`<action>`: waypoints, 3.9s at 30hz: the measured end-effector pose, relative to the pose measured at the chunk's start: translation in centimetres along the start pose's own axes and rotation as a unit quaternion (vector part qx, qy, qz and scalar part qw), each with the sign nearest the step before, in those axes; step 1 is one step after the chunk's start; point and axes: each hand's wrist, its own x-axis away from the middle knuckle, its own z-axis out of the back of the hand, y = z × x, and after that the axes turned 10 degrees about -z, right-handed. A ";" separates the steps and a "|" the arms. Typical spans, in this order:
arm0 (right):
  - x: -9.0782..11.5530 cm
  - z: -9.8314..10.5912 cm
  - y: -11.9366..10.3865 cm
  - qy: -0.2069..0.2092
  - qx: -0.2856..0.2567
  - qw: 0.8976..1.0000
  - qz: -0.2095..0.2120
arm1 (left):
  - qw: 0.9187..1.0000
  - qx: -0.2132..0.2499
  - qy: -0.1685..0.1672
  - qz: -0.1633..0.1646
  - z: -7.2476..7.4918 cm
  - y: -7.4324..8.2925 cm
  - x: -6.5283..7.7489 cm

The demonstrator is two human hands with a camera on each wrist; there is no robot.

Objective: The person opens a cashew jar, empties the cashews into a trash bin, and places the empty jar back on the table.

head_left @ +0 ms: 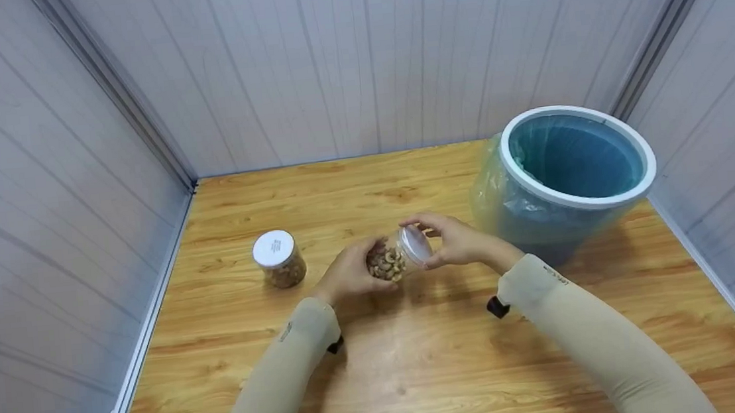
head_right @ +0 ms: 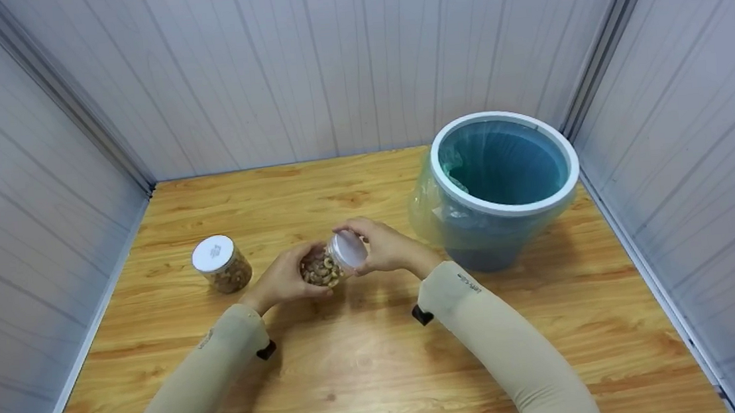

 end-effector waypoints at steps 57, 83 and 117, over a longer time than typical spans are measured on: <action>0.1 0.4 -0.8 0.022 0.018 1.000 -0.004 | 1.000 0.010 0.007 -0.013 0.0 0.7 -0.1; 0.1 -0.2 -1.3 0.078 0.017 0.994 -0.072 | 1.000 -0.010 0.015 -0.007 0.1 0.9 0.0; 0.4 0.5 -1.0 0.025 0.019 0.999 -0.044 | 1.000 -0.011 0.014 -0.013 0.0 1.0 0.1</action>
